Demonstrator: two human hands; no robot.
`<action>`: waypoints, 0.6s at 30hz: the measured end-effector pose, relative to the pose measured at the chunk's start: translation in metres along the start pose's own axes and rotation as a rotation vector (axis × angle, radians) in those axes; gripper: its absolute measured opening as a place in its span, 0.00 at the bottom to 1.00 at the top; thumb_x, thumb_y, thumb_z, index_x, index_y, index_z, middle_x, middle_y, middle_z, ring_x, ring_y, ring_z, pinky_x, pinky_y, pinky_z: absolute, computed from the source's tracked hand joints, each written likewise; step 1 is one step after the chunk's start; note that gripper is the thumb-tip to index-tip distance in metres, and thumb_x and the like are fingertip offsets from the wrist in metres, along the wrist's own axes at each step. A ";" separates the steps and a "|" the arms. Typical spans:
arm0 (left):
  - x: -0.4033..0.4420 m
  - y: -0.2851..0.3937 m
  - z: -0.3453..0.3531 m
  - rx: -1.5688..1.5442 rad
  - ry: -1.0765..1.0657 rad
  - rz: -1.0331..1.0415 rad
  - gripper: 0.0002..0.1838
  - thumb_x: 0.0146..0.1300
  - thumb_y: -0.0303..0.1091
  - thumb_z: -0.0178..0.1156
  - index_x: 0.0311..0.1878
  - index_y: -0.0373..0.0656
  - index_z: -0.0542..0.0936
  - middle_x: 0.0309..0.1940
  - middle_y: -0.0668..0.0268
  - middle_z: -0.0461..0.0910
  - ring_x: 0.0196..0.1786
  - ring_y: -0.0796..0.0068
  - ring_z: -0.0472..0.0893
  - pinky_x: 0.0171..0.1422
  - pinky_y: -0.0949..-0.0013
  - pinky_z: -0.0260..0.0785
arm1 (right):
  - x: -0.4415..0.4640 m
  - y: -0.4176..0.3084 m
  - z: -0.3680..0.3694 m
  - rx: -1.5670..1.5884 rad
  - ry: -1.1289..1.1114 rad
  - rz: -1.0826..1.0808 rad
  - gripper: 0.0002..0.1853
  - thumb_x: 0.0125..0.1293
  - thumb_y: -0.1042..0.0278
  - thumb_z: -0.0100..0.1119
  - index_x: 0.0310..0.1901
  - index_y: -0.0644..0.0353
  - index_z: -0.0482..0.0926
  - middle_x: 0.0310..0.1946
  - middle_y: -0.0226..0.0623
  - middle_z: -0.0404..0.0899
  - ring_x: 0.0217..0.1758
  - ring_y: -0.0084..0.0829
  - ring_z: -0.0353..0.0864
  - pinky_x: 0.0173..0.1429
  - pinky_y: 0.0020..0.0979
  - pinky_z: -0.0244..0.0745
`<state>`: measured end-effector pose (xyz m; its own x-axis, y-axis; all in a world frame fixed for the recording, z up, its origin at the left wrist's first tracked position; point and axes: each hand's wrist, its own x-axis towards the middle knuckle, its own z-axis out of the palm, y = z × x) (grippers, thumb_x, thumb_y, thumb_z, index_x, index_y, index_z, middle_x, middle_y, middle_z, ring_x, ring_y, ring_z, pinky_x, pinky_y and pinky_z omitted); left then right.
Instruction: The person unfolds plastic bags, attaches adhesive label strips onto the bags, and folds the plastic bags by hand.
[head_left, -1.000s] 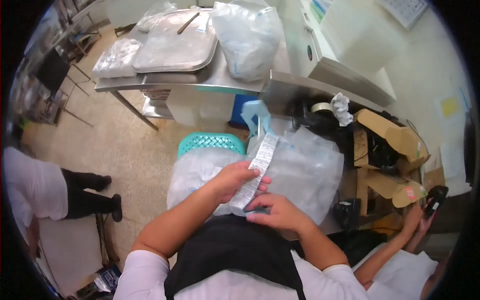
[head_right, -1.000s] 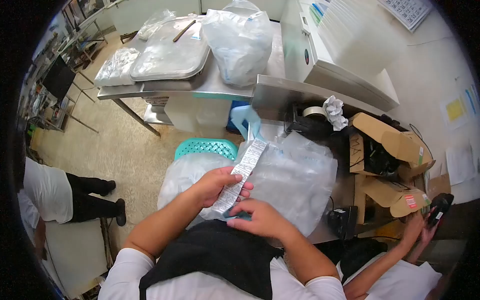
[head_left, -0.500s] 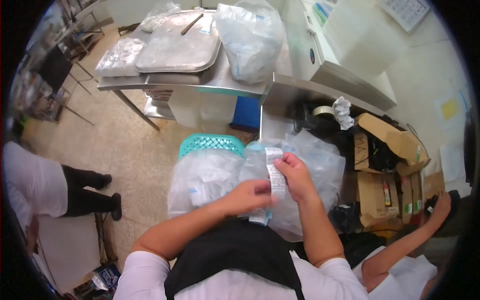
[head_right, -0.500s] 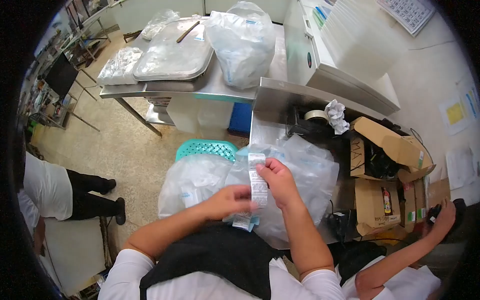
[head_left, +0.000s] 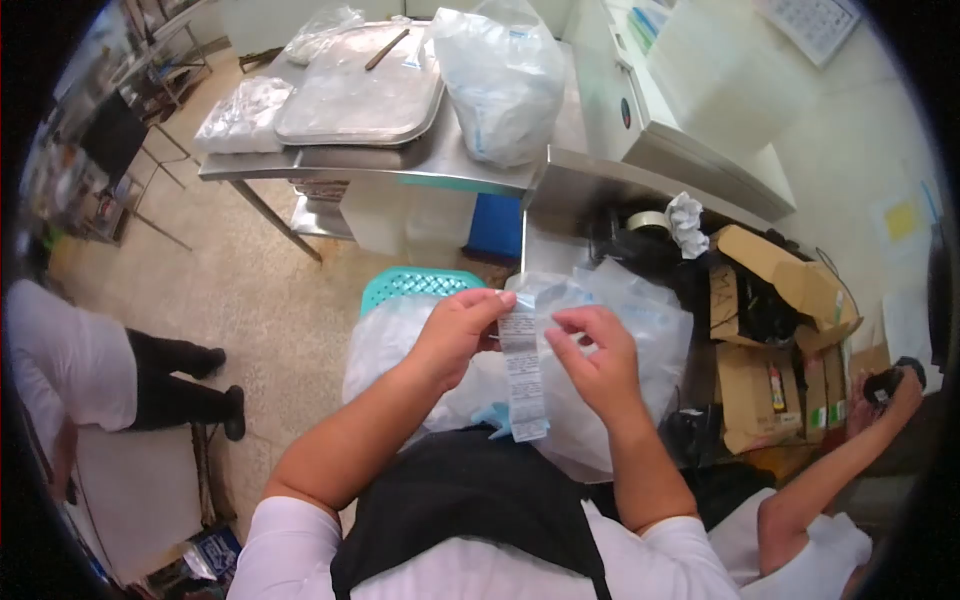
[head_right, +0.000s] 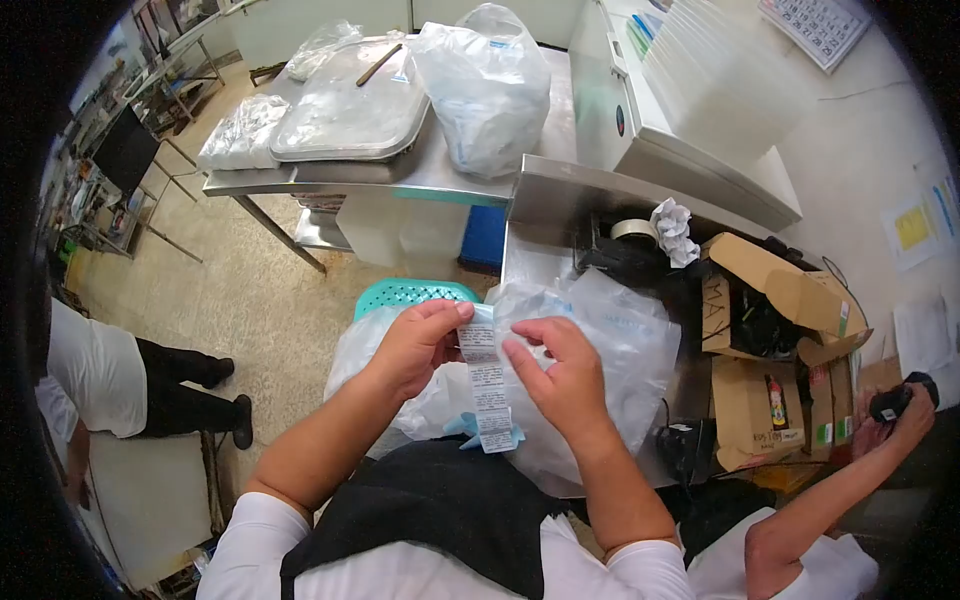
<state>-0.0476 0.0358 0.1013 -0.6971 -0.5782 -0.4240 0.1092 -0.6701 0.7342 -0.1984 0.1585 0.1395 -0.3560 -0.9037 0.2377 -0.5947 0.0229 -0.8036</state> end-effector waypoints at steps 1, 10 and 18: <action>-0.001 0.001 0.001 0.024 0.019 0.001 0.12 0.66 0.45 0.61 0.40 0.45 0.80 0.32 0.69 0.83 0.35 0.78 0.81 0.41 0.71 0.72 | 0.003 -0.003 -0.002 -0.077 0.103 -0.097 0.08 0.57 0.70 0.68 0.39 0.61 0.83 0.35 0.38 0.81 0.39 0.34 0.81 0.44 0.31 0.75; -0.010 0.006 0.003 0.044 -0.042 -0.069 0.13 0.66 0.46 0.60 0.37 0.46 0.81 0.30 0.71 0.82 0.33 0.80 0.79 0.38 0.72 0.70 | 0.018 -0.019 -0.002 -0.293 -0.031 -0.307 0.11 0.51 0.70 0.70 0.38 0.55 0.84 0.39 0.35 0.80 0.42 0.37 0.80 0.44 0.36 0.75; -0.009 0.006 0.002 0.143 -0.026 -0.026 0.12 0.67 0.44 0.59 0.34 0.46 0.81 0.30 0.71 0.81 0.33 0.79 0.78 0.40 0.70 0.70 | 0.024 -0.023 -0.002 -0.464 -0.080 -0.464 0.08 0.54 0.68 0.66 0.36 0.54 0.84 0.48 0.34 0.80 0.53 0.38 0.78 0.53 0.42 0.73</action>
<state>-0.0419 0.0377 0.1107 -0.7164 -0.5483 -0.4314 -0.0099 -0.6103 0.7921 -0.1948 0.1370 0.1649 0.0562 -0.8925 0.4476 -0.9289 -0.2111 -0.3043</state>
